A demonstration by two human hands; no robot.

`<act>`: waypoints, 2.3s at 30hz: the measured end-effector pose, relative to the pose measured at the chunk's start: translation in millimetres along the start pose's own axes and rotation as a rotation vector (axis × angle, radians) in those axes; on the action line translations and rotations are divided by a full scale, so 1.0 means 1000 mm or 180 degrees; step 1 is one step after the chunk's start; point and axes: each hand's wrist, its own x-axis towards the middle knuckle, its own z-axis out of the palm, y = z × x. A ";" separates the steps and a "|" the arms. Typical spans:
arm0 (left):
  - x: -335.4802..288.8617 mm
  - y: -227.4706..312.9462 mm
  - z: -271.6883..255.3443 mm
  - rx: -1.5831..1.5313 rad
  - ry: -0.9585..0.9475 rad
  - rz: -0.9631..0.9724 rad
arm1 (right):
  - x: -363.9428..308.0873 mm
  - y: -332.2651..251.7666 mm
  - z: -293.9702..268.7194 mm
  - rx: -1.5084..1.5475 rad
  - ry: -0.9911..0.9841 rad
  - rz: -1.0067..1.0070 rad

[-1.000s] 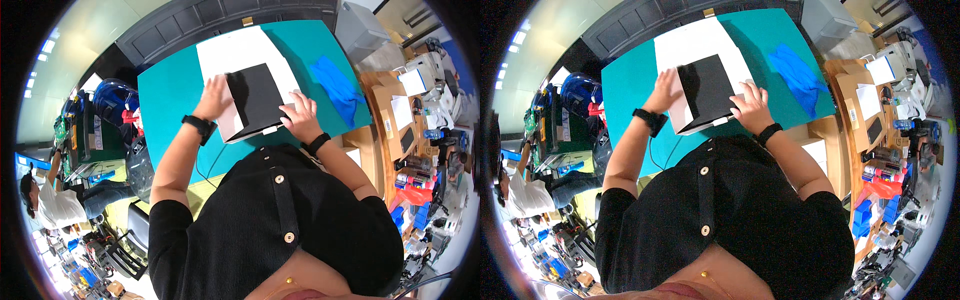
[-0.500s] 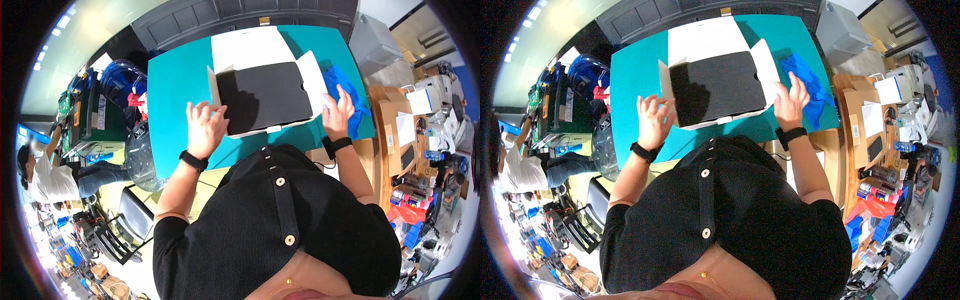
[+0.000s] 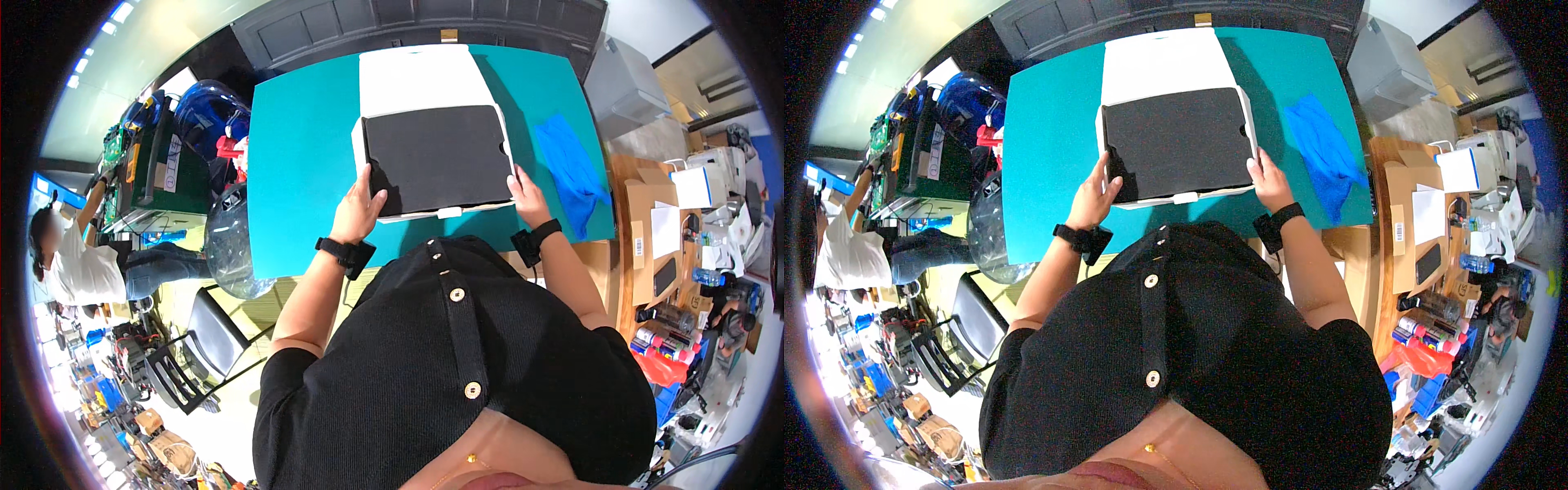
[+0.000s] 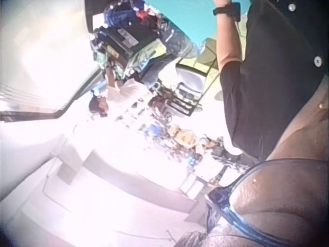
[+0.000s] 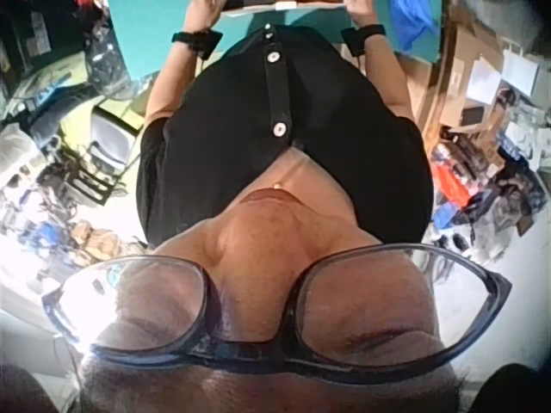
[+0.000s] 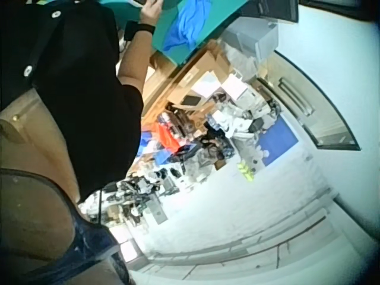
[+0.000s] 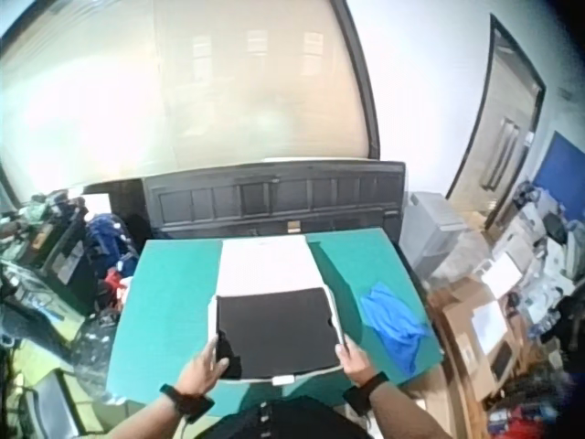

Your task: Unboxing a Lidar sensor from its packaging and inspecting its components.

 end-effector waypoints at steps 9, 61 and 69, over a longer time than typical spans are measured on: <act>0.023 -0.005 0.018 0.0174 -0.0093 -0.0385 | -0.002 -0.001 0.008 0.0336 0.0101 -0.0151; 0.019 0.065 -0.080 0.0419 0.0917 0.1568 | 0.012 -0.088 -0.219 -0.0164 0.1574 -0.0495; 0.032 0.038 0.004 0.2198 -0.1055 0.0742 | 0.088 -0.162 -0.100 -0.0154 -0.0276 -0.1812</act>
